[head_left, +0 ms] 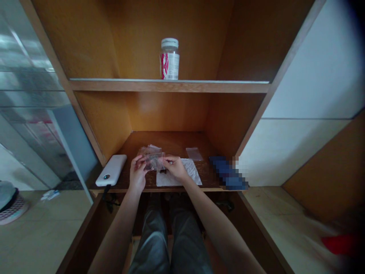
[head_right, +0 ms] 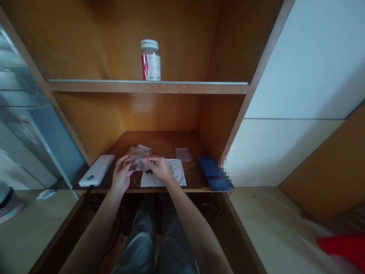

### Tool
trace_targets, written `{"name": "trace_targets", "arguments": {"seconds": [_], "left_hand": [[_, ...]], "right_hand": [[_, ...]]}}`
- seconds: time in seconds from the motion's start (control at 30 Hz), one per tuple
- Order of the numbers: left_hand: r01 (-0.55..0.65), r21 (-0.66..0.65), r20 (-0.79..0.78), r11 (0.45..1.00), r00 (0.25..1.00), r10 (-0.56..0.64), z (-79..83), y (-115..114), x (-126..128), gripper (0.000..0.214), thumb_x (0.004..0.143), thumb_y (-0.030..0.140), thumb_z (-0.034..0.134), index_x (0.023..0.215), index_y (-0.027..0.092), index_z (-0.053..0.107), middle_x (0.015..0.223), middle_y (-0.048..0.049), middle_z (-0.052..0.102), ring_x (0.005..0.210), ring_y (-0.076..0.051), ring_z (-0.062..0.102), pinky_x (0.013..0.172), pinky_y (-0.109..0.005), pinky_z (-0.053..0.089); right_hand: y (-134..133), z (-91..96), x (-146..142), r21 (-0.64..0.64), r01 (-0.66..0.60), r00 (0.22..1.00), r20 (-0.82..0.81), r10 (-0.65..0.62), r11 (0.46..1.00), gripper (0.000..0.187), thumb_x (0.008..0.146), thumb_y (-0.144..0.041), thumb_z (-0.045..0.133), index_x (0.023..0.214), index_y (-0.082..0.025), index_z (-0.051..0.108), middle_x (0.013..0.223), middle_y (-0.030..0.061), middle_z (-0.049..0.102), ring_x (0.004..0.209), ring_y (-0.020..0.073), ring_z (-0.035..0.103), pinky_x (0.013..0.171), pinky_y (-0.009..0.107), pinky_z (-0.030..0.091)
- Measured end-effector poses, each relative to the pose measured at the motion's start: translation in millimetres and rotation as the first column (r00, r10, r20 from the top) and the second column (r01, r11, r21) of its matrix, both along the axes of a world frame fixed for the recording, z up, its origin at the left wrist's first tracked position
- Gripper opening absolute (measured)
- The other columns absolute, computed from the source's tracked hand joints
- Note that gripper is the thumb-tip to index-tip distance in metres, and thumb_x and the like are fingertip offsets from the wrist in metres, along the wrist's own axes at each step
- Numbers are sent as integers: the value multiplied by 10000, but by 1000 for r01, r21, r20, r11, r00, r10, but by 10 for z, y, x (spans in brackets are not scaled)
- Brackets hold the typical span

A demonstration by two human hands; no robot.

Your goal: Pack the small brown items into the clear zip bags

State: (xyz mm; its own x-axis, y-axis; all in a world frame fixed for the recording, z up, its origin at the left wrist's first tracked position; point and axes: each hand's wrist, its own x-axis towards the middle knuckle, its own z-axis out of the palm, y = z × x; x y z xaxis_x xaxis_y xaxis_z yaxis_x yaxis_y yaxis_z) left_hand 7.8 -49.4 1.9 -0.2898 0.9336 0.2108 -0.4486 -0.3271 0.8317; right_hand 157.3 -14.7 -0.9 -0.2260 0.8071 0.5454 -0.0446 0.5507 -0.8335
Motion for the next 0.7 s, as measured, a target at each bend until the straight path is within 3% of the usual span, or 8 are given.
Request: {"name": "trace_targets", "arguments": {"seconds": [0.1,0.23,0.37,0.57,0.7], "left_hand": [[-9,11,32,1000,999,8,-23,24,-23,358,593,218,699,900,219,515,904,-5,608,774,-153,617,580,-258,501],[-19,5,59,1000,998,19,-24,30,-32,350,592,203,698,891,216,517,878,1,624,763,-131,612,590,-229,490],[0,8,59,1000,998,0,-4,12,-26,325,609,192,681,887,226,516,898,10,641,860,-157,612,668,-268,489],[58,-9,134,998,989,-56,7,0,-59,210,668,207,626,858,215,538,901,0,656,800,-160,635,696,-308,494],[190,-54,55,980,981,-187,12,-10,-43,169,668,210,637,818,178,567,935,-37,651,869,-219,631,673,-323,502]], "right_hand": [[31,120,51,-72,-108,991,77,114,992,222,729,-305,568,864,-178,690,721,20,676,624,128,594,602,248,463],[15,306,113,-223,-252,925,231,303,942,272,757,-315,544,948,-160,661,515,-28,579,420,79,513,449,189,392],[1,388,108,-258,-300,874,310,373,918,310,759,-412,545,814,-136,677,543,-9,591,375,56,487,398,167,327],[66,424,79,-346,-265,911,215,351,900,412,708,-530,558,694,-128,648,552,9,606,355,47,457,358,170,284],[98,508,74,-476,-292,927,74,369,830,373,689,-508,598,690,-135,602,474,-30,530,344,41,394,340,176,268]]}}
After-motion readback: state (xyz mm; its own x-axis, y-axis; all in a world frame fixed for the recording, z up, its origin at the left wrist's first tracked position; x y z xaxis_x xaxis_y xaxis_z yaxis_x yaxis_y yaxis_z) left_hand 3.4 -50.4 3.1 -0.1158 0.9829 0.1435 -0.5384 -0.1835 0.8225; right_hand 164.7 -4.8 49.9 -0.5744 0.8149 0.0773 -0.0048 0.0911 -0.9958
